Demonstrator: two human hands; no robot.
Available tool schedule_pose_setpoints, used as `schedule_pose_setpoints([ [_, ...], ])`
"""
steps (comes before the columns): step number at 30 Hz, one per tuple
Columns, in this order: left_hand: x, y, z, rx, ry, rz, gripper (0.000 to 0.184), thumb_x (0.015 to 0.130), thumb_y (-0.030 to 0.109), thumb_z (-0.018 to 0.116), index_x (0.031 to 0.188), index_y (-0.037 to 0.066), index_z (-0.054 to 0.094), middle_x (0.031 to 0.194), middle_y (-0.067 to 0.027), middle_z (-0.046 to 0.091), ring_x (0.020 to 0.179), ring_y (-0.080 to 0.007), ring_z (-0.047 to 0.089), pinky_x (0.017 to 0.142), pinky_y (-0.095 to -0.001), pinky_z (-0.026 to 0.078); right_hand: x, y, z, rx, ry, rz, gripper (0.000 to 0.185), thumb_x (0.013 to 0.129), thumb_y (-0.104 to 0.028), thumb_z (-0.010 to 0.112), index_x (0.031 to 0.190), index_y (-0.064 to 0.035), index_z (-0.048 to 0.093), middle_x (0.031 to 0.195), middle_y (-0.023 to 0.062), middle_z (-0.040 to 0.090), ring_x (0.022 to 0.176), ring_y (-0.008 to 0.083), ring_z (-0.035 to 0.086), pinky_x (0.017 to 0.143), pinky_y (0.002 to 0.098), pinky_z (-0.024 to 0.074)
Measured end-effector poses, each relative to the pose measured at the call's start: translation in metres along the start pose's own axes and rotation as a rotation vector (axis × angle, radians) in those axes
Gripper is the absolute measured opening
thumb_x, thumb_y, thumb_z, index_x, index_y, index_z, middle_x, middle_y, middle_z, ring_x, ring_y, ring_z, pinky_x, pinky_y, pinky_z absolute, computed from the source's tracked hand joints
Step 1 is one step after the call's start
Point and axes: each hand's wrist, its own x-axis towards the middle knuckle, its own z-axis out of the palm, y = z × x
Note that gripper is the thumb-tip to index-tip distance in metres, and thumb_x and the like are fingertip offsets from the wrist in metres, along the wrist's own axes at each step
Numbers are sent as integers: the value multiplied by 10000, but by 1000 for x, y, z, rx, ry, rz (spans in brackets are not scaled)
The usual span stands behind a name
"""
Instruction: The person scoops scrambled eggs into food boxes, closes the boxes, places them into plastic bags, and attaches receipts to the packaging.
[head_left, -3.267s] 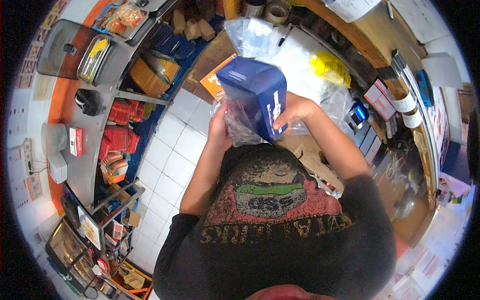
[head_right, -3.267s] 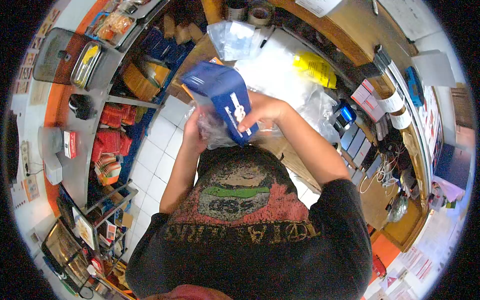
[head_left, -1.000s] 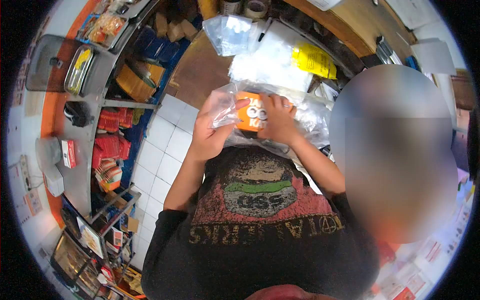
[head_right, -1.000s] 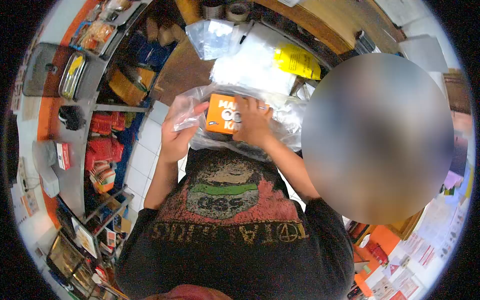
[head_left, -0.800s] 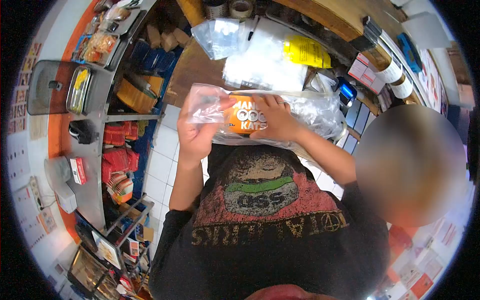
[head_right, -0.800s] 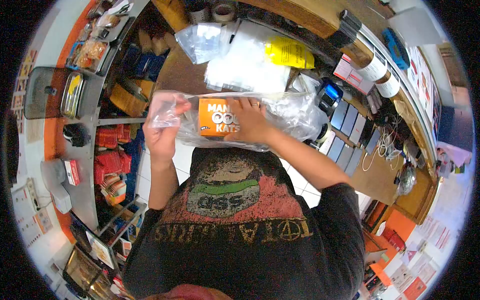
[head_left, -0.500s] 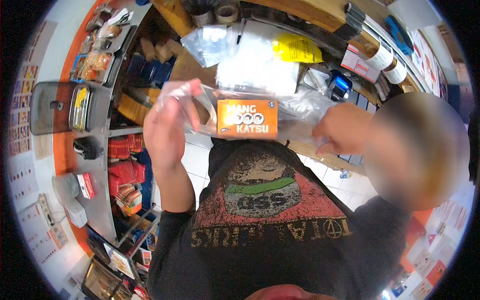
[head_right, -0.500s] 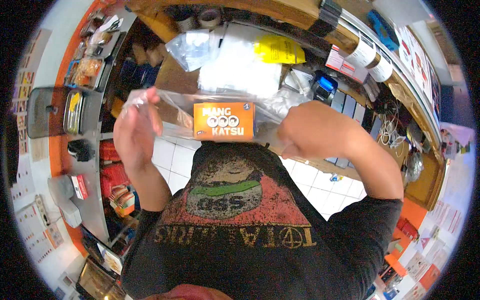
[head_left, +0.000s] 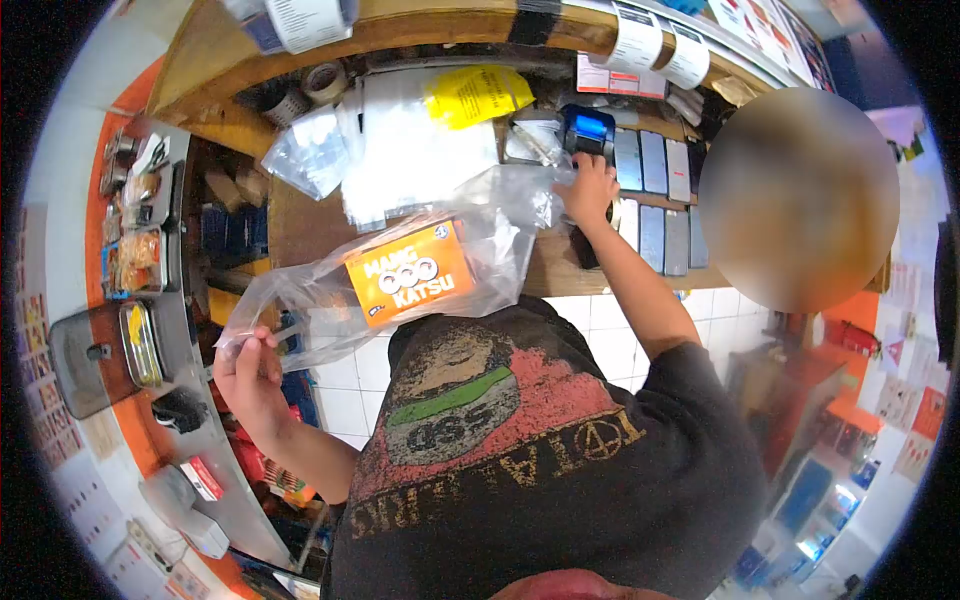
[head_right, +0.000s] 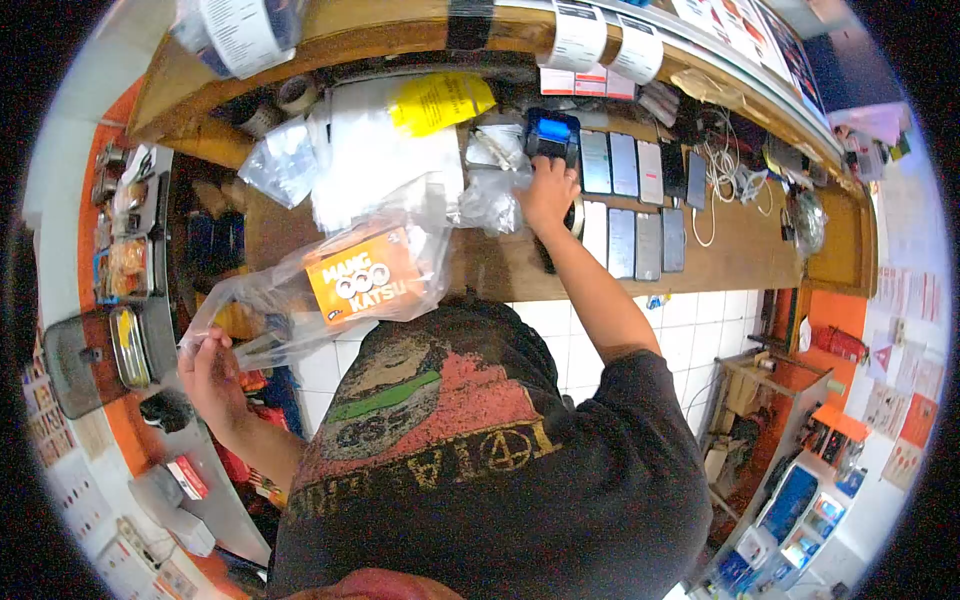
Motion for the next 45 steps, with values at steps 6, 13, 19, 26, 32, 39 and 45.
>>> schedule_pose_setpoints([
  [6,9,6,11,176,72,-14,171,920,147,631,988,-8,649,861,-68,637,575,-62,477,491,-204,342,38,39,2,355,9,-29,188,761,-251,797,780,-78,727,959,96,692,938,290,604,846,412,436],
  [13,32,17,31,424,47,12,198,929,171,633,1010,-10,629,909,-60,623,781,-134,527,732,-260,424,39,45,-91,1246,-329,329,294,930,-221,685,1041,49,652,952,59,681,867,125,602,809,279,470],
  [19,10,90,184,758,-201,855,555,754,206,795,1205,1,545,1225,-142,562,1144,-261,526,1021,-384,384,18,28,-128,1578,-347,413,160,902,-137,711,999,-28,645,925,22,673,840,100,607,770,273,485],
  [26,103,-23,347,641,-1380,391,551,782,267,793,1232,43,568,1116,-141,637,1051,-264,592,930,-371,450,-4,10,-170,1733,-306,150,283,776,17,778,996,-55,615,962,35,654,879,118,613,786,273,502],
  [32,103,-33,359,613,-1469,252,316,812,245,777,990,26,635,879,-61,663,815,-137,579,748,-305,459,-22,40,-171,1745,-159,231,243,799,-33,782,1007,-31,655,958,39,667,876,121,620,814,251,493],
  [39,127,-60,356,652,-1208,-4,327,827,216,780,1045,6,656,928,-40,676,842,-108,601,753,-273,475,-23,61,-144,1641,-40,532,246,905,-126,699,1097,23,659,987,83,702,871,116,639,785,249,503],
  [45,142,-71,347,489,-1044,-283,353,852,233,770,1081,-12,659,934,-47,687,792,-103,611,717,-254,477,-17,70,-145,1873,452,535,118,925,-23,581,1009,2,658,843,42,652,740,123,601,732,260,509],
])
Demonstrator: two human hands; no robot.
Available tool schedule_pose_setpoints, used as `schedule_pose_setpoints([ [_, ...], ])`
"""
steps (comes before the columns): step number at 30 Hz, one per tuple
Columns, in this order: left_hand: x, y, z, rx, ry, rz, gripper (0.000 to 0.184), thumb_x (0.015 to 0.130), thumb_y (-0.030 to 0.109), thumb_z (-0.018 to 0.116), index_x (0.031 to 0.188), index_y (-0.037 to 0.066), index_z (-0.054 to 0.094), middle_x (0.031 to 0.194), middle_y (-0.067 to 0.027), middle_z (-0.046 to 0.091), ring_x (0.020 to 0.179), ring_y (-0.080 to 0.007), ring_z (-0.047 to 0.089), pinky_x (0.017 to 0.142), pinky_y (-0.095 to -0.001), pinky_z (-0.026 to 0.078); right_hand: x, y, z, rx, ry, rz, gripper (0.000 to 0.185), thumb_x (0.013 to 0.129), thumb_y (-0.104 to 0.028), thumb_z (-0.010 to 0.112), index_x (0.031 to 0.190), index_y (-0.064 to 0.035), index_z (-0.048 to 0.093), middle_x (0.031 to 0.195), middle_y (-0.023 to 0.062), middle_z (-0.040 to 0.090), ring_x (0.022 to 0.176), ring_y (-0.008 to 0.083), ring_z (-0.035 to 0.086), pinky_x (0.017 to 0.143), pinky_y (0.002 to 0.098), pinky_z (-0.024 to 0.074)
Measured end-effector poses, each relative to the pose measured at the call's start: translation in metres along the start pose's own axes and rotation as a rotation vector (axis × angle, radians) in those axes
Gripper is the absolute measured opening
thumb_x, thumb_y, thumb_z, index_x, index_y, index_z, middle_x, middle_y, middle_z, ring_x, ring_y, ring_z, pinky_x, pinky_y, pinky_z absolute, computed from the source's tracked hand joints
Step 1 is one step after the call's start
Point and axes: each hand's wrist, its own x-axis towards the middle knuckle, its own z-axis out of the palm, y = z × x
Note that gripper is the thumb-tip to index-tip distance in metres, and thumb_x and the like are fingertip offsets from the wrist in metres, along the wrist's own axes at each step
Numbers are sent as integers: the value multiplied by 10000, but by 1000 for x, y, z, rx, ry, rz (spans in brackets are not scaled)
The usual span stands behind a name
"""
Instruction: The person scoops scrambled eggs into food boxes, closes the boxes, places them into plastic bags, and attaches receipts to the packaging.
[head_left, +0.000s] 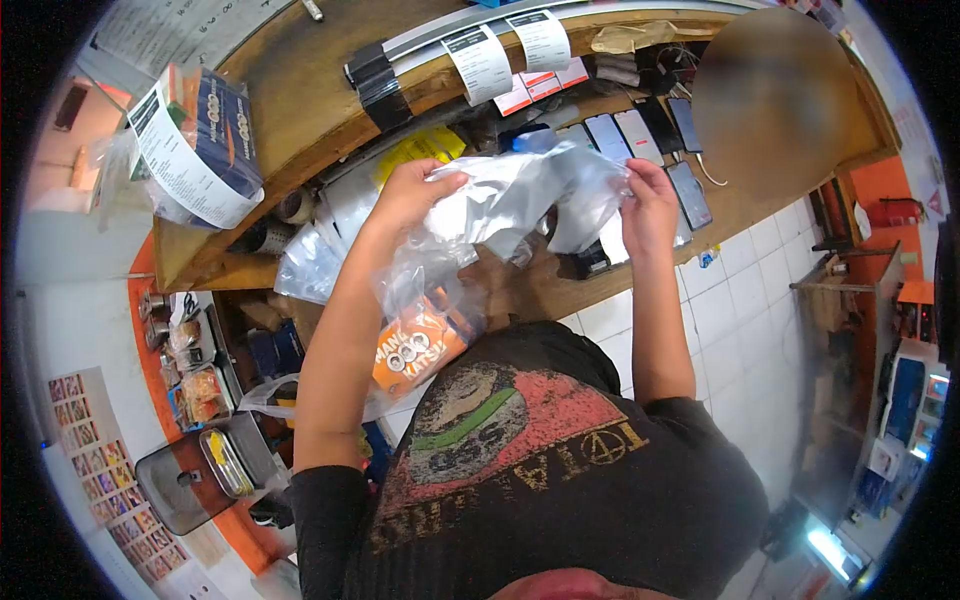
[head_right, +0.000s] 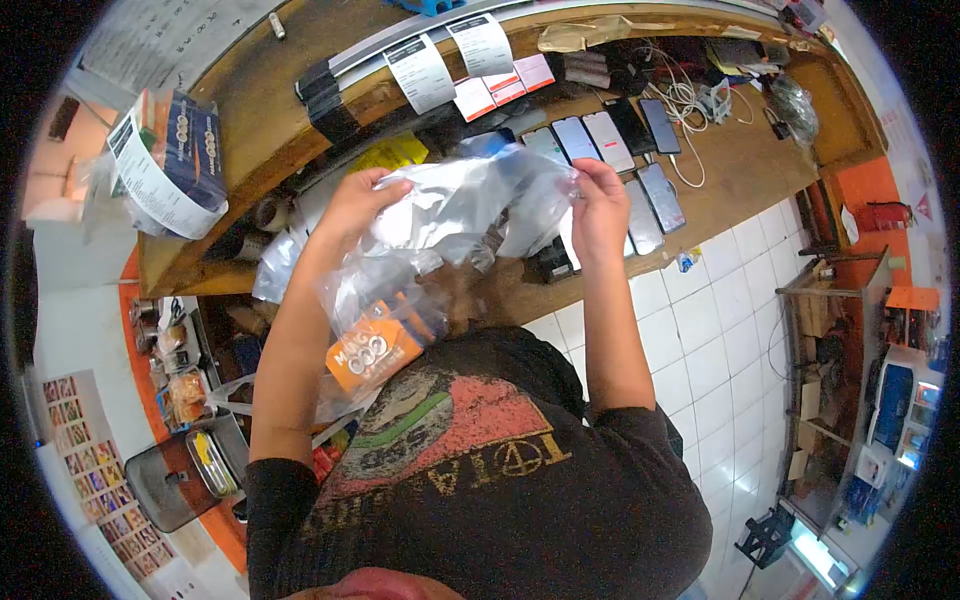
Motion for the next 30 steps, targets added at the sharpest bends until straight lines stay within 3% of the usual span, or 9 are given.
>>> schedule_pose_setpoints([
  [3,0,0,-1,34,35,2,357,875,260,751,1074,-21,661,917,-45,690,784,-100,617,711,-250,484,-4,-9,-1,-42,-120,6,104,909,-58,574,938,-1,656,851,24,602,692,96,520,680,247,470],
  [5,1,1,2,5,57,33,359,847,313,775,1015,4,705,869,-36,693,728,-90,599,655,-260,472,-17,-7,15,-211,-232,55,130,861,-125,681,944,-26,669,944,27,605,765,101,529,672,244,440],
  [7,2,3,5,-28,-12,5,352,846,319,775,993,7,708,863,-37,692,728,-90,595,655,-260,469,-36,3,53,-599,-565,-285,225,799,-124,751,1002,-56,682,994,8,603,882,108,571,738,245,439],
  [9,1,7,13,-61,-87,-25,346,846,325,775,971,9,711,858,-39,691,728,-90,592,655,-260,466,-48,17,76,-743,-692,-392,349,726,-186,841,1013,-61,687,1004,30,620,925,131,581,765,270,451],
  [12,-2,14,17,-204,-196,-46,339,813,303,809,965,25,689,868,-35,680,750,-91,588,670,-258,464,-46,57,85,-688,-615,-201,323,715,-181,846,951,-16,700,915,63,665,857,176,618,768,298,472],
  [16,-14,18,2,-112,-203,8,420,779,138,831,1112,34,597,1004,-45,677,867,-101,626,765,-264,506,-42,69,83,-437,-565,70,200,836,-154,746,917,27,722,866,64,703,802,123,622,751,277,487],
  [18,-21,21,-3,-280,-243,47,380,760,81,827,1064,27,604,976,-43,673,829,-107,634,744,-272,517,-41,69,82,-405,-551,70,193,879,-155,710,899,37,724,869,51,708,784,108,618,739,264,487],
  [23,-23,19,-16,-242,-187,9,390,763,43,815,1084,22,597,980,-43,673,831,-101,634,753,-257,518,-42,55,77,-261,-320,262,194,912,-178,692,953,10,711,894,41,704,793,107,611,743,268,490],
  [30,-19,10,-27,-178,7,72,328,789,58,799,1056,17,613,956,-48,688,819,-96,637,721,-247,511,-26,46,45,28,-243,367,183,921,-194,692,998,-37,640,959,36,672,869,107,608,782,260,491],
])
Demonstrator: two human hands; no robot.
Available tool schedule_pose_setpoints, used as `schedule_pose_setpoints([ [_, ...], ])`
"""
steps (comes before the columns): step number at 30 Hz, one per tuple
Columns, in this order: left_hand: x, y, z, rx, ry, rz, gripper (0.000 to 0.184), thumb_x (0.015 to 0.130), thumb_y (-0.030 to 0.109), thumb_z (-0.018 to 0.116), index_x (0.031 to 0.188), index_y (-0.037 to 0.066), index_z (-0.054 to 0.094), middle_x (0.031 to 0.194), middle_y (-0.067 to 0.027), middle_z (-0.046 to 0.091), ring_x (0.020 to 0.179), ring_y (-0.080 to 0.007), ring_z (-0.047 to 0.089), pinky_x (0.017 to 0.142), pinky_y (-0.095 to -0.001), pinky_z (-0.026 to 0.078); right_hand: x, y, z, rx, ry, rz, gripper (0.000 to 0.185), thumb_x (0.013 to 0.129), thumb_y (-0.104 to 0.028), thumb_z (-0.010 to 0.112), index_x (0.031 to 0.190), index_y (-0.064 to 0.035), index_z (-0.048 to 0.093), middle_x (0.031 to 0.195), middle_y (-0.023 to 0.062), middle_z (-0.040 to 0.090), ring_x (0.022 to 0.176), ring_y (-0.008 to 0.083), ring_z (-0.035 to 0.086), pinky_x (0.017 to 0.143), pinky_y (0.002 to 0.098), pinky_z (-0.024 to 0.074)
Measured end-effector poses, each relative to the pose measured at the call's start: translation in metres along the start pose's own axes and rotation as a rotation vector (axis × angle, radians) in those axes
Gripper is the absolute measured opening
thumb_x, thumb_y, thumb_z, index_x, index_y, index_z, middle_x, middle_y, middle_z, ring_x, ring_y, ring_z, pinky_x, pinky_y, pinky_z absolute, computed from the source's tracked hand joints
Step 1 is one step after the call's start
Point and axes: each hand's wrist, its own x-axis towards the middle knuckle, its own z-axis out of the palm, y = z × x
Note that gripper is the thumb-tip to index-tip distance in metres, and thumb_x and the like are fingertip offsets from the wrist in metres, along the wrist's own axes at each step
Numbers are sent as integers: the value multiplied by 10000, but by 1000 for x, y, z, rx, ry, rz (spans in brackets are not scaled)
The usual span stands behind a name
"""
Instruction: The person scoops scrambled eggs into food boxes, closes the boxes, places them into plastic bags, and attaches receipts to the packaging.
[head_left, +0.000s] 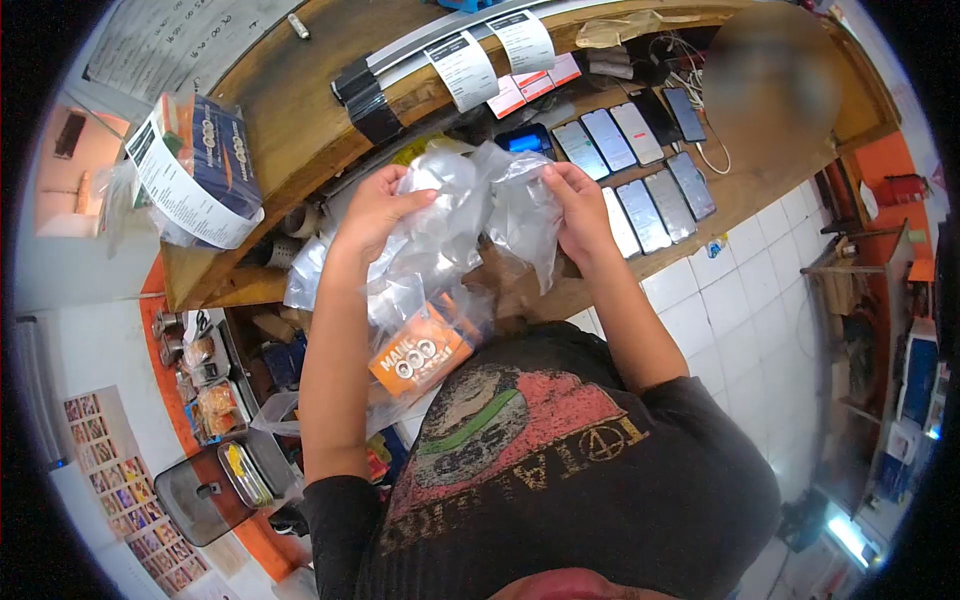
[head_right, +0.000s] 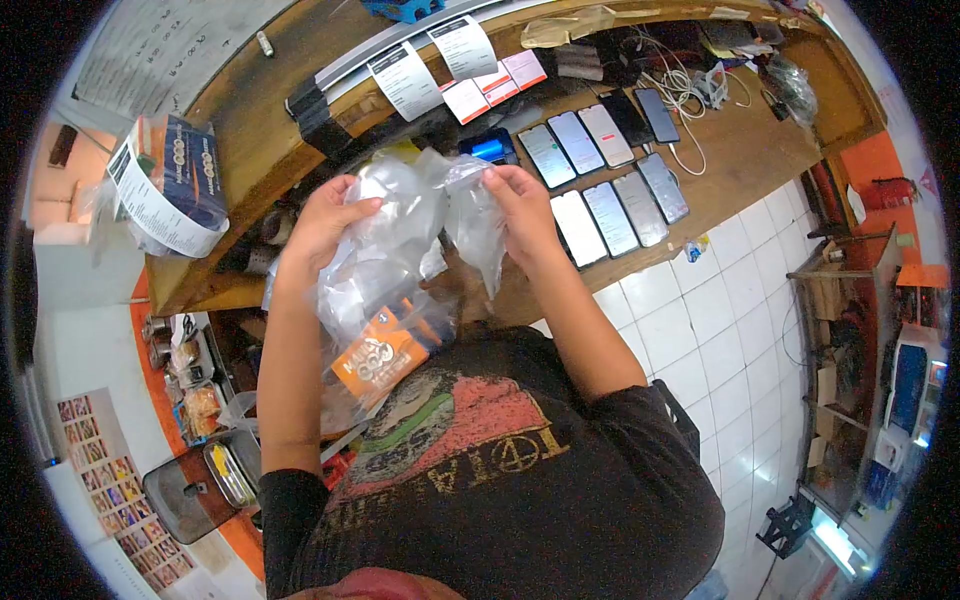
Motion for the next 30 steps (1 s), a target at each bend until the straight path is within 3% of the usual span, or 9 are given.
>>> schedule_pose_setpoints([
  [9,-8,4,-19,68,167,46,232,842,94,759,1027,19,640,879,-27,694,724,-76,616,662,-237,489,5,6,-47,124,89,-53,214,902,-8,638,1089,-58,549,997,58,665,876,159,636,770,295,512],
  [16,-14,6,-32,47,214,85,212,856,88,738,1032,16,643,874,-29,689,715,-74,611,646,-235,483,3,15,-61,15,103,-43,207,914,-24,595,1110,-36,530,1017,90,646,932,195,629,844,343,513],
  [19,-18,8,-35,68,219,57,261,869,96,725,1087,2,617,928,-49,699,764,-106,649,707,-261,527,7,28,-78,152,103,21,163,921,-38,564,1084,-32,559,1002,106,646,902,213,640,815,343,529],
  [22,-19,9,-35,63,266,79,218,861,96,732,1037,9,640,872,-33,687,706,-77,610,635,-239,485,25,70,-111,52,118,202,150,912,-152,605,1008,-37,608,883,94,645,808,202,633,726,340,525],
  [24,-20,11,-34,62,260,88,221,859,105,733,1035,9,639,872,-30,683,714,-77,608,643,-240,482,30,108,-107,-466,147,190,304,872,-246,677,1060,-8,651,894,133,678,829,254,667,738,387,533],
  [25,-21,11,-33,60,262,86,221,859,105,733,1035,9,639,872,-30,683,714,-77,608,643,-240,482,31,128,-113,-467,146,193,304,872,-246,677,1060,-8,651,894,133,678,829,254,667,738,387,533],
  [27,-21,12,-32,72,255,97,224,856,111,738,1031,13,639,880,-30,682,726,-76,604,654,-237,475,33,153,-115,-1254,-73,-265,540,813,-292,750,1255,-14,614,1047,176,692,932,274,685,802,410,540],
  [28,-21,12,-32,72,258,95,224,856,111,738,1031,13,639,880,-30,682,726,-76,604,654,-237,475,31,155,-112,-1253,-77,-263,540,813,-292,750,1255,-14,614,1047,176,692,932,274,685,802,410,540],
  [30,-20,11,-33,96,222,94,224,854,112,741,1027,15,638,887,-28,678,734,-74,596,665,-232,467,24,159,-106,-1600,-151,35,614,777,-296,791,1330,-118,593,1059,162,708,951,313,688,813,393,533],
])
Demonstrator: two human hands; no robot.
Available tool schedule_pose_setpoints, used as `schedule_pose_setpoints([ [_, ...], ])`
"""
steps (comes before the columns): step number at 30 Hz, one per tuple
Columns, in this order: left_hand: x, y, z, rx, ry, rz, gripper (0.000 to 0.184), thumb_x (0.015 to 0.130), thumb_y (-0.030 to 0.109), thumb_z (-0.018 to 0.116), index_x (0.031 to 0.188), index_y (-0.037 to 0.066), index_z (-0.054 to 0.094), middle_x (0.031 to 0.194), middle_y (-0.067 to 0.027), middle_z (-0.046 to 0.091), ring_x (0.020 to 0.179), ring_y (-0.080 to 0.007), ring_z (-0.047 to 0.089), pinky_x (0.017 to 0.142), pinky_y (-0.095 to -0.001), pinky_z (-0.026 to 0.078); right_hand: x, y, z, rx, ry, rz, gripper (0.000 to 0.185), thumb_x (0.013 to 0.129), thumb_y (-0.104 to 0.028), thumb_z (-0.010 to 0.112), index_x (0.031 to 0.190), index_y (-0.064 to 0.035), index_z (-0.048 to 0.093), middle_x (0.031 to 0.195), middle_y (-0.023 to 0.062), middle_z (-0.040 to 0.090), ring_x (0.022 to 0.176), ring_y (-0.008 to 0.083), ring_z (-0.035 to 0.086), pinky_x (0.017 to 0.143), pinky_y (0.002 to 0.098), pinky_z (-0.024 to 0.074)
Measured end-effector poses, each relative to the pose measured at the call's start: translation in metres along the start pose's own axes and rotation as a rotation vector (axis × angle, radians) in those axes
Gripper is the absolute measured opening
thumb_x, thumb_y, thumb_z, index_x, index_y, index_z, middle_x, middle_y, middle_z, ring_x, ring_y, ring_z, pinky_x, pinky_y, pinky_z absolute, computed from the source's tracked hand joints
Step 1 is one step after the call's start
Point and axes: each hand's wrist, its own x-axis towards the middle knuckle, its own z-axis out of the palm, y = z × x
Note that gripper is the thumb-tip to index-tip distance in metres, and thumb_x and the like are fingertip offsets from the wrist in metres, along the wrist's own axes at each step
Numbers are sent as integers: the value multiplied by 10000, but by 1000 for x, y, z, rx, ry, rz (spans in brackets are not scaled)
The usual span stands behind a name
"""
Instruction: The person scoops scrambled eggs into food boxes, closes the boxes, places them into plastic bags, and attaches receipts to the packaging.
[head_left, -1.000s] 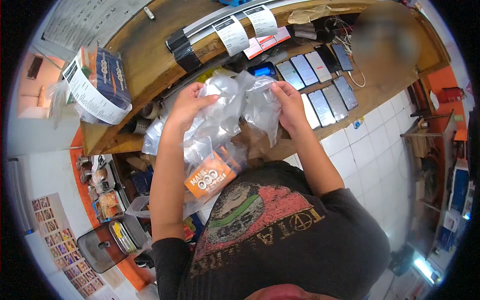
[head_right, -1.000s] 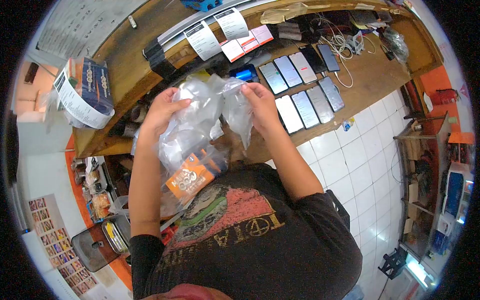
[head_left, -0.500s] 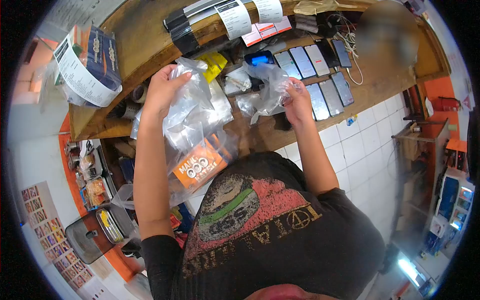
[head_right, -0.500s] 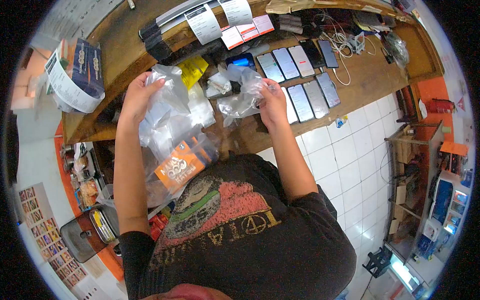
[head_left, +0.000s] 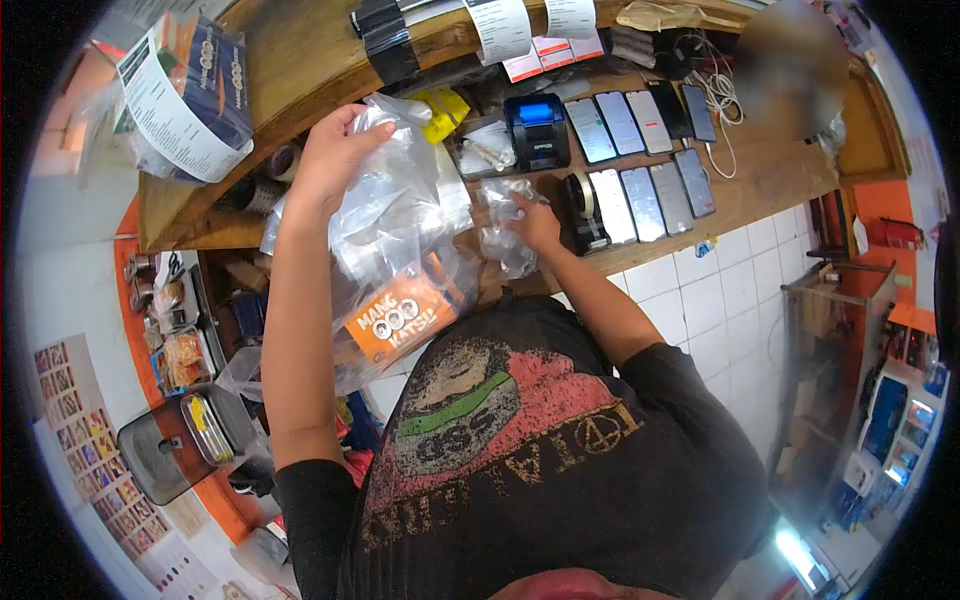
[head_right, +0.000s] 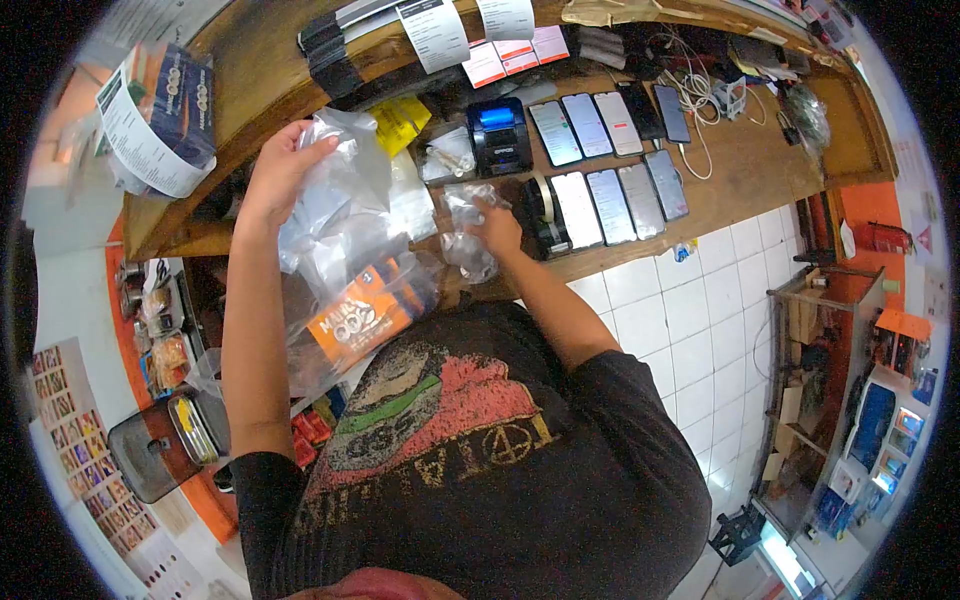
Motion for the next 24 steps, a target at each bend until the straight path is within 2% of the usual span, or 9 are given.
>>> schedule_pose_setpoints([
  [2,0,-5,0,18,2,-3,222,853,112,742,1024,16,638,890,-25,676,737,-71,591,665,-229,464,-1,-3,10,-11,101,81,490,757,-281,807,1220,-182,680,989,141,717,943,355,672,801,393,529],
  [5,-1,0,0,51,1,-9,230,850,111,744,1030,14,638,897,-20,672,744,-67,582,668,-224,460,14,21,28,204,324,42,311,828,-244,758,1088,-79,716,875,102,727,829,277,697,738,350,521],
  [7,-2,3,2,59,-6,-24,240,848,110,745,1039,11,639,901,-17,671,748,-65,578,671,-222,458,16,31,23,669,271,-27,211,895,-200,698,1005,-19,696,818,24,691,739,128,632,675,279,485],
  [10,3,2,8,176,-57,-54,231,880,118,707,1075,15,638,922,-13,679,766,-75,597,706,-237,475,-1,32,1,966,215,4,181,930,-185,658,969,-10,677,822,-27,636,737,39,536,650,227,441],
  [12,19,-7,13,200,-86,9,264,874,112,698,1107,1,640,923,-29,682,789,-95,605,728,-253,476,-20,19,-18,984,247,49,179,944,-156,598,859,-9,654,759,-26,622,694,69,516,653,247,430],
  [14,36,-12,25,166,-87,38,266,868,104,693,1107,-4,645,925,-39,683,800,-106,608,739,-259,477,-41,14,-35,1366,154,227,147,935,-146,599,888,-14,645,777,-3,640,701,88,558,658,252,446],
  [20,98,-49,71,78,16,30,238,832,61,690,1055,-21,674,936,-64,687,811,-145,622,759,-279,485,-94,11,-45,1376,-279,277,80,869,-21,624,810,-55,582,825,52,679,686,146,643,657,301,539],
  [22,104,-53,83,43,9,13,445,816,158,752,1186,-50,622,1081,-133,684,938,-207,647,832,-312,497,-114,5,-44,1376,-369,260,128,838,15,645,792,-64,556,881,66,687,778,176,655,739,315,540],
  [24,98,-46,93,302,125,-10,777,780,303,811,1360,-90,474,1338,-238,558,1200,-313,568,1000,-373,449,-135,-11,-55,1030,-432,72,85,840,15,635,898,-41,610,961,86,689,907,196,652,840,325,520],
])
